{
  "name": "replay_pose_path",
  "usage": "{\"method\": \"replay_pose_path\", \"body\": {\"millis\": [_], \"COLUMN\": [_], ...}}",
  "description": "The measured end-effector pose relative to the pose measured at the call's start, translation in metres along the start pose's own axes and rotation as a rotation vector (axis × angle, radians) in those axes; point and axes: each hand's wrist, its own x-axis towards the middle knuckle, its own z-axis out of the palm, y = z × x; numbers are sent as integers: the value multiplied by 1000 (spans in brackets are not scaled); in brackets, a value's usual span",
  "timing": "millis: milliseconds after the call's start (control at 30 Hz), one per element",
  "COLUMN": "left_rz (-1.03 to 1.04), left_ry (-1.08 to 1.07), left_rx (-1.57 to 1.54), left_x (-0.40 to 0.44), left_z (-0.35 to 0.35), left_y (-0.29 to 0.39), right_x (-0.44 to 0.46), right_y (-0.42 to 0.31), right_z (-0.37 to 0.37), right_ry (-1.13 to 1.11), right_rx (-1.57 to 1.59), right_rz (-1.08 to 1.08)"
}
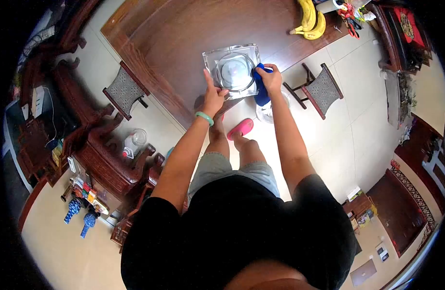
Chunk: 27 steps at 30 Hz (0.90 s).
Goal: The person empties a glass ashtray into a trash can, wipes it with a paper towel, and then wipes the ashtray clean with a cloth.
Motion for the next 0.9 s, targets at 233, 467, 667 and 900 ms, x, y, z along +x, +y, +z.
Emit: {"method": "replay_pose_path", "body": {"millis": [233,467,667,900], "left_rz": [14,-5,-46,-27], "left_ry": [9,25,7,64], "left_rx": [8,-2,-9,-106], "left_x": [-3,2,1,4], "left_z": [-1,2,1,12], "left_y": [7,0,4,-5], "right_x": [29,44,37,-23], "right_y": [-2,18,17,-59], "right_z": [-17,-13,-22,-45], "right_ry": [-289,-366,-309,-125], "right_rx": [-93,176,365,-104], "right_rz": [-97,10,254,-548]}}
